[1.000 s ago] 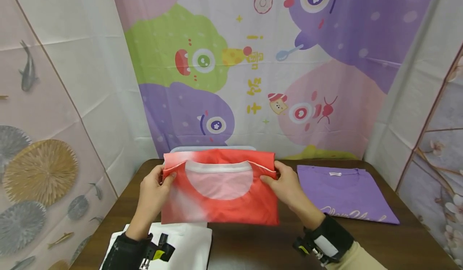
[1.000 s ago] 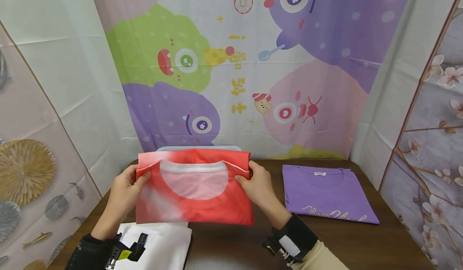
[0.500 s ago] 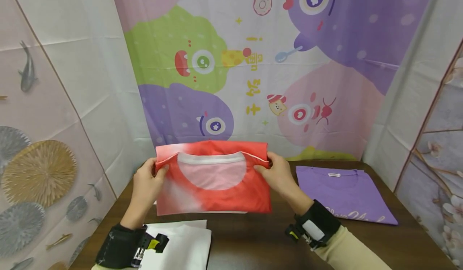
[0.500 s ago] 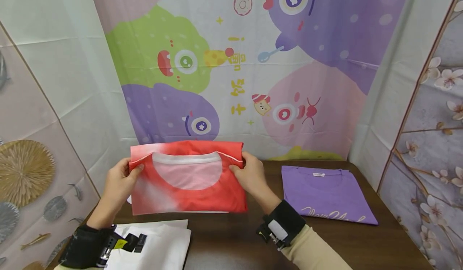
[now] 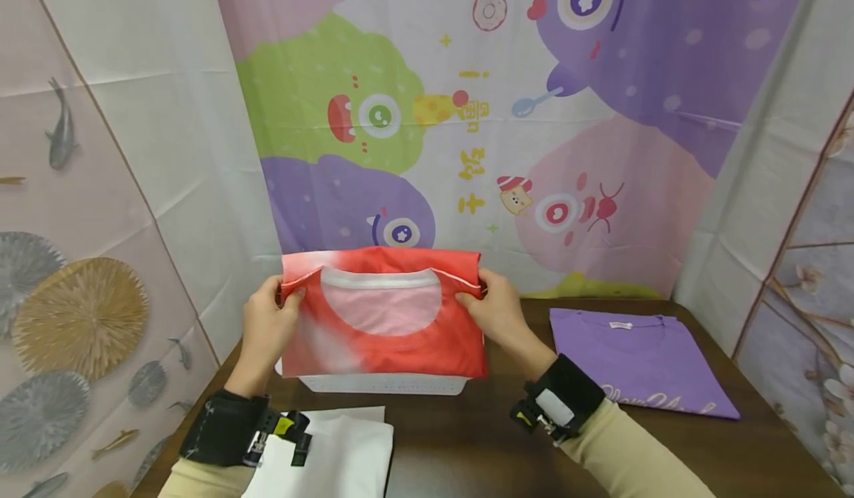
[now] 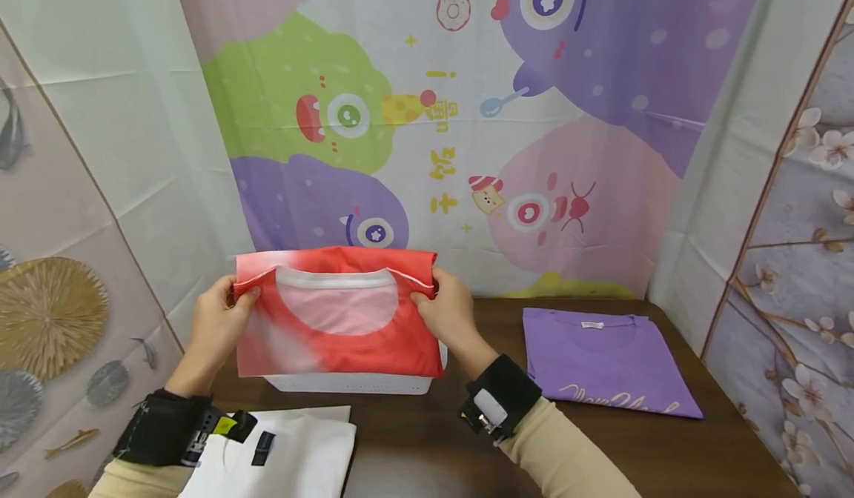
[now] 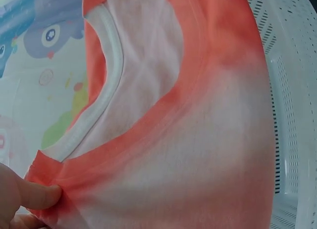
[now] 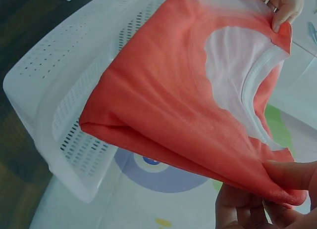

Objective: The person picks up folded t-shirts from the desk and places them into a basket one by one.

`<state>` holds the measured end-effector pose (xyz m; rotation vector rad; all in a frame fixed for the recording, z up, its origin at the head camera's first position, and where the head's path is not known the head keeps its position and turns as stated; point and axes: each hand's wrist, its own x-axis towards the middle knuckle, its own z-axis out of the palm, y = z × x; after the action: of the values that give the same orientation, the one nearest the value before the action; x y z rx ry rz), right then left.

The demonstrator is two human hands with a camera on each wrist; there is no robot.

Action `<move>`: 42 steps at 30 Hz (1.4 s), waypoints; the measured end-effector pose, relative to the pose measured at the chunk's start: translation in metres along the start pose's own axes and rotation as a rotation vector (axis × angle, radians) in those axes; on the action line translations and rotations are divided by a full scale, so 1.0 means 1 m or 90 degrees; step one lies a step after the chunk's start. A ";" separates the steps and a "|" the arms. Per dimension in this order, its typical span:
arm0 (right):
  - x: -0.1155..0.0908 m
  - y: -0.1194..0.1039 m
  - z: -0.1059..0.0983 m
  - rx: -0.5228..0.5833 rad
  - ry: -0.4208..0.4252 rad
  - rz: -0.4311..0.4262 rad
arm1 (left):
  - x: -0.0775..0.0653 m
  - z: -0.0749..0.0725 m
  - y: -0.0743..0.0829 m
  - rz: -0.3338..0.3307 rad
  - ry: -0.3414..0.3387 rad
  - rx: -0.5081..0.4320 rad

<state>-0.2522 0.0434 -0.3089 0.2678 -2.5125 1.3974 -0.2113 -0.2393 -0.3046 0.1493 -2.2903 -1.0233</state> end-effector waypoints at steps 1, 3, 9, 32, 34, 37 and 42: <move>0.001 0.000 0.002 0.001 0.003 -0.006 | 0.001 0.000 -0.001 0.003 0.005 0.000; 0.002 -0.001 0.005 0.001 0.007 -0.012 | 0.004 0.001 -0.002 0.005 0.011 0.000; 0.005 0.000 0.014 0.002 0.009 -0.007 | 0.010 0.004 -0.007 0.003 0.015 -0.001; 0.019 0.014 0.039 -0.002 0.057 0.027 | 0.025 0.034 -0.040 0.019 0.086 -0.035; 0.019 0.015 0.040 0.003 0.058 0.031 | 0.025 0.037 -0.043 0.015 0.079 -0.034; 0.019 0.020 0.042 0.012 0.064 0.026 | 0.024 0.041 -0.047 0.005 0.063 -0.038; 0.019 0.031 0.048 -0.001 0.081 0.006 | 0.023 0.046 -0.054 0.009 0.059 -0.031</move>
<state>-0.2854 0.0179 -0.3528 0.1610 -2.4142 1.3706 -0.2643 -0.2551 -0.3551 0.1565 -2.1792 -1.0418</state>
